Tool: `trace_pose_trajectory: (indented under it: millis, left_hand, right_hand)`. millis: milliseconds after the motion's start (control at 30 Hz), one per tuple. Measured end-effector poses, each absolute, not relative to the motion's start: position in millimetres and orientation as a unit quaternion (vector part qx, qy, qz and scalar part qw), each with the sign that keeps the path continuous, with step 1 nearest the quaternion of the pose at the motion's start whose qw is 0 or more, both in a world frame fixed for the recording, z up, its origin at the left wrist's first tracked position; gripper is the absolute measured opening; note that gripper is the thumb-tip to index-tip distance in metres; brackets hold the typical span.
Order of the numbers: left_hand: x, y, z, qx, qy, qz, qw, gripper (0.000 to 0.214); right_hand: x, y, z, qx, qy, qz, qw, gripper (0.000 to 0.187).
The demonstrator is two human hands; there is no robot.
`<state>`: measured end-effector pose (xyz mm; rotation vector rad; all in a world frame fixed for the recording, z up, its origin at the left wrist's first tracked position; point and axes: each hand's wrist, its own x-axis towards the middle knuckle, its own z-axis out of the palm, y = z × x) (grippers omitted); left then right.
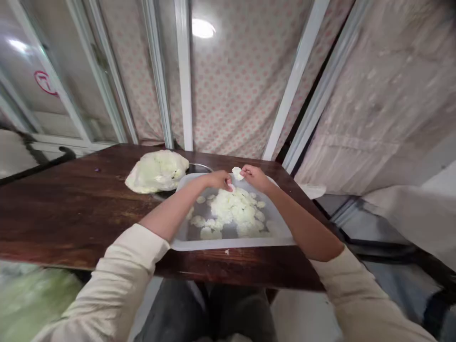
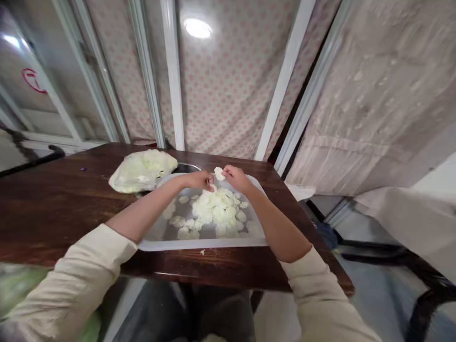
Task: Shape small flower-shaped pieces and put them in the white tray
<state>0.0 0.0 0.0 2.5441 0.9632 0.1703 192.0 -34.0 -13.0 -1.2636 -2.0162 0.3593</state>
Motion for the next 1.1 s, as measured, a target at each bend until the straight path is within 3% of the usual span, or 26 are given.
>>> trace_pose_trajectory:
  millis: [267,400,600,867,1100]
  left_hand:
    - [2.8,1.6,-4.1,0.884,0.322,0.216,0.26,0.044]
    - [2.4,2.1,-2.0,0.868,0.309,0.277,0.27,0.038]
    - [2.9,3.2,-1.6,0.869,0.354,0.268,0.219,0.021]
    - [0.7,1.8,3.8,0.867,0.4,0.225,0.194,0.028]
    - [0.9,-4.4,2.0,0.863,0.373,0.151,0.306,0.024]
  right_hand:
    - [192.3,-30.9,-16.3,-0.469,-0.802,0.149,0.339,0.02]
    - [193.2,-32.7,-14.6,-0.474,-0.808,0.149,0.318,0.022]
    - [191.6,-34.9,-13.3,-0.49,-0.803,0.169,0.295,0.021]
    - [194.4,-36.1,-10.3,-0.482,-0.805,0.157,0.307,0.021]
    - [194.2,-37.3,-7.6,-0.486,-0.799,0.145,0.324,0.023]
